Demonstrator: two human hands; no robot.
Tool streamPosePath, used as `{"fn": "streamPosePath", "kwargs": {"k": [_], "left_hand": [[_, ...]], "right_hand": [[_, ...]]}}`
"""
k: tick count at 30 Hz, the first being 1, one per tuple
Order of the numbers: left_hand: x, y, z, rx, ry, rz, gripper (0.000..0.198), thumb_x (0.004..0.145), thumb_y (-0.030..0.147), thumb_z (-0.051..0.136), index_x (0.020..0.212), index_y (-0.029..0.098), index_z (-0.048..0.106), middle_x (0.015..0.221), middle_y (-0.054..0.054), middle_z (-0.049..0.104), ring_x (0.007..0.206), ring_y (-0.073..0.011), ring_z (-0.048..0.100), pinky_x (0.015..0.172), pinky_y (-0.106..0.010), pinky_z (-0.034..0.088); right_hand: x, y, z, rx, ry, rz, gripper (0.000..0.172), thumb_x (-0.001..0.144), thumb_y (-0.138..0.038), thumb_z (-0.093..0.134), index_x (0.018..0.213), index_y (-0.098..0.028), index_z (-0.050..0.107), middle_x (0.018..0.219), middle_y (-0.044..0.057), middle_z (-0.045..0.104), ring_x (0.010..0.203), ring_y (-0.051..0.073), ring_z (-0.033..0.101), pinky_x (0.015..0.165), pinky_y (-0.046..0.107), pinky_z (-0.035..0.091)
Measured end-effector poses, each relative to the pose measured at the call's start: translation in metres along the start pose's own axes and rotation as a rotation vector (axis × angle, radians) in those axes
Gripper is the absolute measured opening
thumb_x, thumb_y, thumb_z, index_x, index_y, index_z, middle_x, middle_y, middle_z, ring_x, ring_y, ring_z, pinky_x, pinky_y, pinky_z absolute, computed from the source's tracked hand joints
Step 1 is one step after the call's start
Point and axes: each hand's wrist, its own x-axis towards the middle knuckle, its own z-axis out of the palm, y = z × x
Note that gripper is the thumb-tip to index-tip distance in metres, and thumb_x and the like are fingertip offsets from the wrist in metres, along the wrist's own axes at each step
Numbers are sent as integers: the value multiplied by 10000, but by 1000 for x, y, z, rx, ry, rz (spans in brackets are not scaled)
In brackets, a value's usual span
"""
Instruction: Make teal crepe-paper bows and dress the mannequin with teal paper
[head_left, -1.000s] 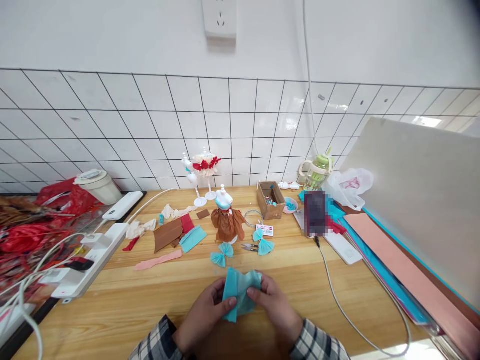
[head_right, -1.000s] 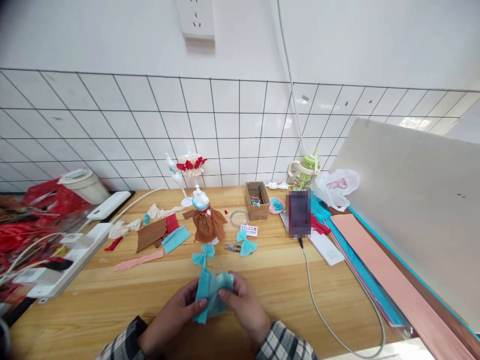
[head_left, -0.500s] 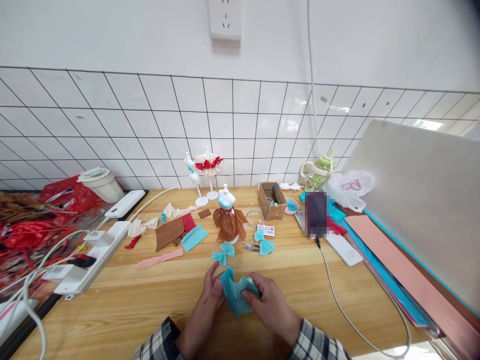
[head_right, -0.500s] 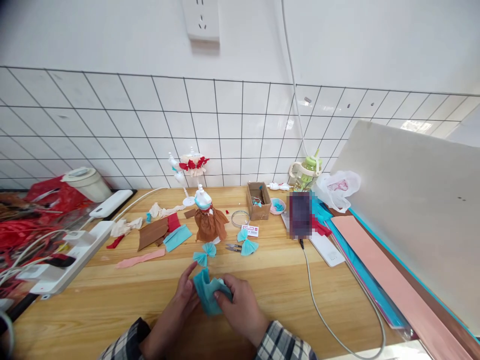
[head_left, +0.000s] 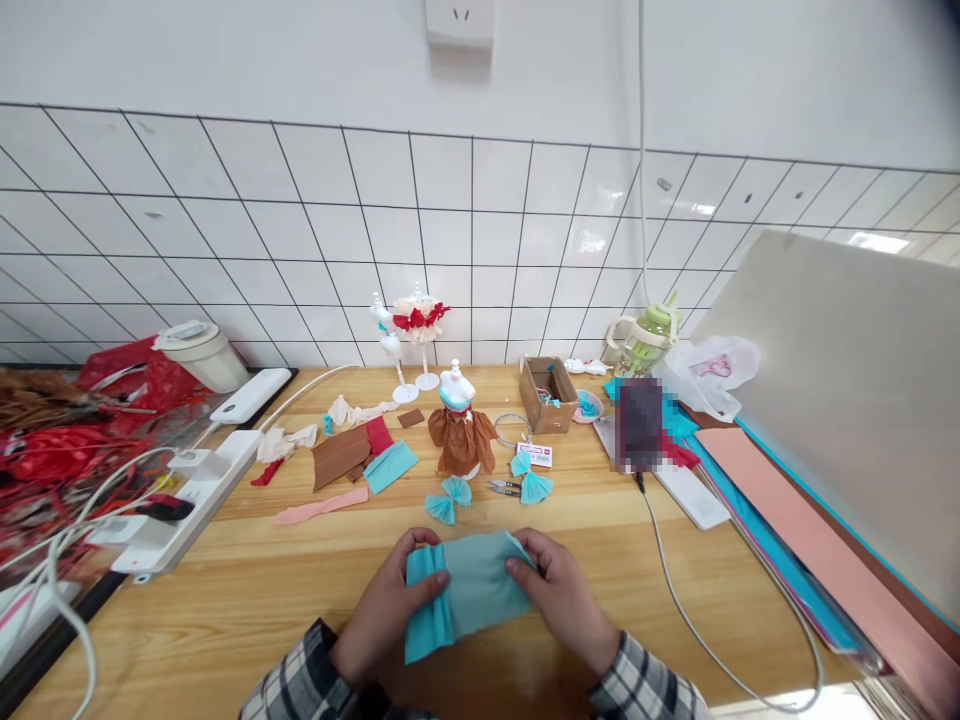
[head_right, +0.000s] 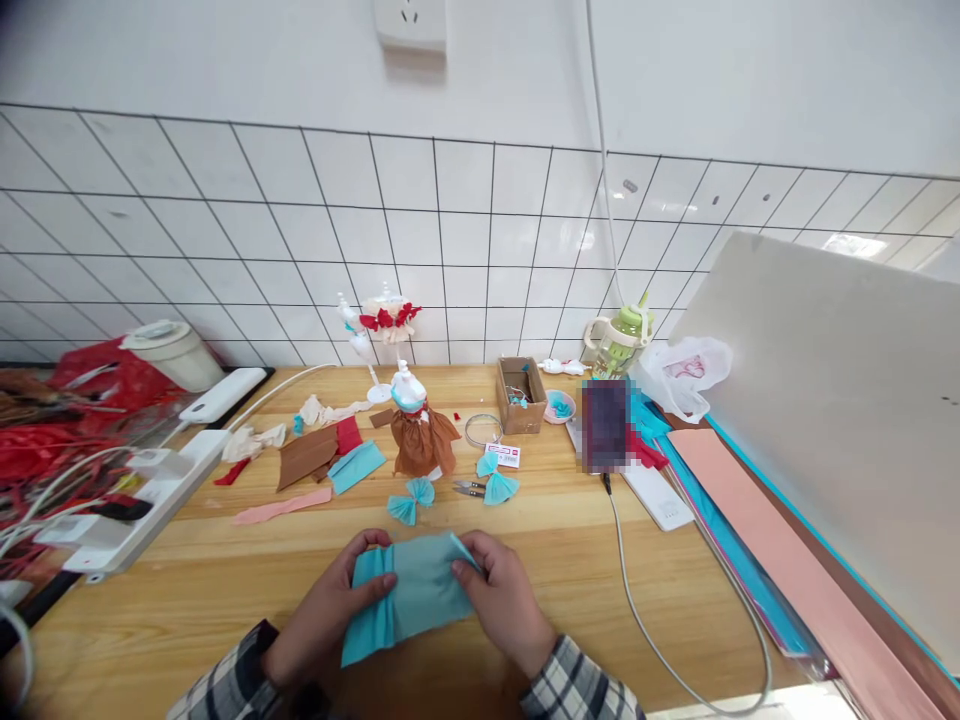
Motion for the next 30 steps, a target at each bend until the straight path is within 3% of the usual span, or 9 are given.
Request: {"fn": "streamPosePath", "kwargs": {"k": [8,12,15,18,23,30], "left_hand": [[3,17,-20,163,47,2,520,635,261,634,1135,197,506,791,10,614,734,-192,578,669,-288,445],[5,16,-28,92,-5,3,365,631,258,634,982,184,565,817,2,625,790,-192,577,720,-287,442],[3,14,-22,-49,14,-58,198,679,322,614,812,182,571,694,31,559,646,-142,520,632,-255,411],[1,13,-12,-205,62,-58,267,725,431,593,820,185,552,684,30,521,612,-132,494,599,-255,411],[5,13,-17,160,77,56,468,616,443,755,961,194,560,825,11,571,747,-169,526,670,-262,449],[3,18,-45,301,-21,27,394,628,332,720,974,196,589,831,2,605,752,-190,555,683,-271,461]], "right_hand": [[7,3,-23,60,72,7,363,776,-533,640,860,-182,600,749,17,610,680,161,551,613,258,420],[10,9,-31,55,91,13,375,787,-531,634,927,-185,606,823,32,634,733,176,569,661,281,453],[11,13,-28,46,77,42,401,762,-568,638,890,-190,594,744,8,607,646,150,535,585,253,418],[11,15,-22,25,98,46,434,726,-609,648,830,-193,577,638,-24,542,560,116,465,517,227,347],[12,14,-26,46,141,35,438,735,-600,649,853,-185,576,683,-9,578,590,124,493,550,235,376],[15,11,-58,-6,242,38,398,745,-574,635,844,-193,576,663,-7,582,561,142,491,522,248,380]]}}
